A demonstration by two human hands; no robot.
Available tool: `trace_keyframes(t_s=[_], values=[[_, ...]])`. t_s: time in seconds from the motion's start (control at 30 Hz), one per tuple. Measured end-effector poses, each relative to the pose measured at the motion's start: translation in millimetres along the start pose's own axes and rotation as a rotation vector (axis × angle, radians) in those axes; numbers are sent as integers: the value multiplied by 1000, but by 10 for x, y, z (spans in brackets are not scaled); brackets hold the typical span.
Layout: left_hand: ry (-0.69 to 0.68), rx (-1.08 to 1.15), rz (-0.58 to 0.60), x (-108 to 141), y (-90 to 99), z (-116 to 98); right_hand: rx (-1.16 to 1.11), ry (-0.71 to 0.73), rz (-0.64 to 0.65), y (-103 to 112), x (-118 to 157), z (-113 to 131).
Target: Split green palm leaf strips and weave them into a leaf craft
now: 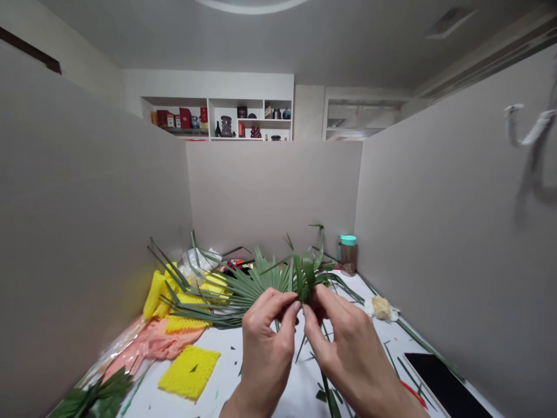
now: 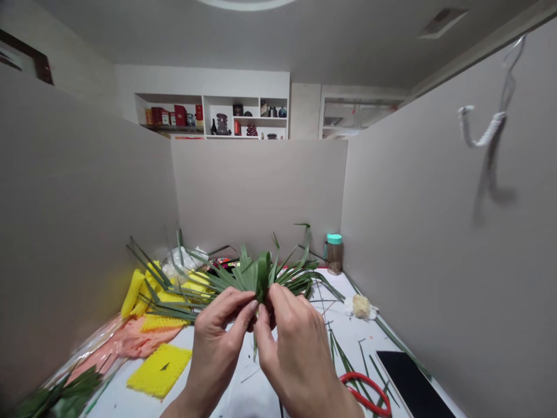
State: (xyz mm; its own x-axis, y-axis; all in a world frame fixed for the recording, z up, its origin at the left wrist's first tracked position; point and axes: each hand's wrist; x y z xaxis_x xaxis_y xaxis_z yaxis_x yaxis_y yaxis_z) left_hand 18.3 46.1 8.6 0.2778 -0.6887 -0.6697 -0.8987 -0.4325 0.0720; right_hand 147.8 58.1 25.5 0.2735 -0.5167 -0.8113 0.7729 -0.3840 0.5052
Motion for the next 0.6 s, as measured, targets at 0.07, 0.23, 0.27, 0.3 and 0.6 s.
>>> trace_keyframes(t_s=[0.07,0.23,0.27,0.3,0.6], values=[[28,32,-20,-3,7,-19,26,43,13,-7,47,29],[103,155,-33,-22,27,-96,118,166,-10,-18,138,91],[111,165,-40,-24,32,-112,115,182,-6,-21,154,96],[119,173,-48,-25,37,-125,109,196,2,-27,173,99],[200,238,-57,-39,78,-177,226,293,64,-173,531,27]])
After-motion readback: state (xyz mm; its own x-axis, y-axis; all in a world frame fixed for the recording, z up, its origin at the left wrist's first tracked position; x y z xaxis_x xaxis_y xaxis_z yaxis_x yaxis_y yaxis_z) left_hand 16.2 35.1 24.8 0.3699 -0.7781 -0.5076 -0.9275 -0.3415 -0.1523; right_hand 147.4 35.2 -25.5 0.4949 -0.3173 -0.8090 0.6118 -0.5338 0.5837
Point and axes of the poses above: each hand's wrist, its own x-axis away from the middle knuckle, its own y-axis out of the back of the hand, z = x × y, and after that the axes turned 3 degrees about y, right-handed
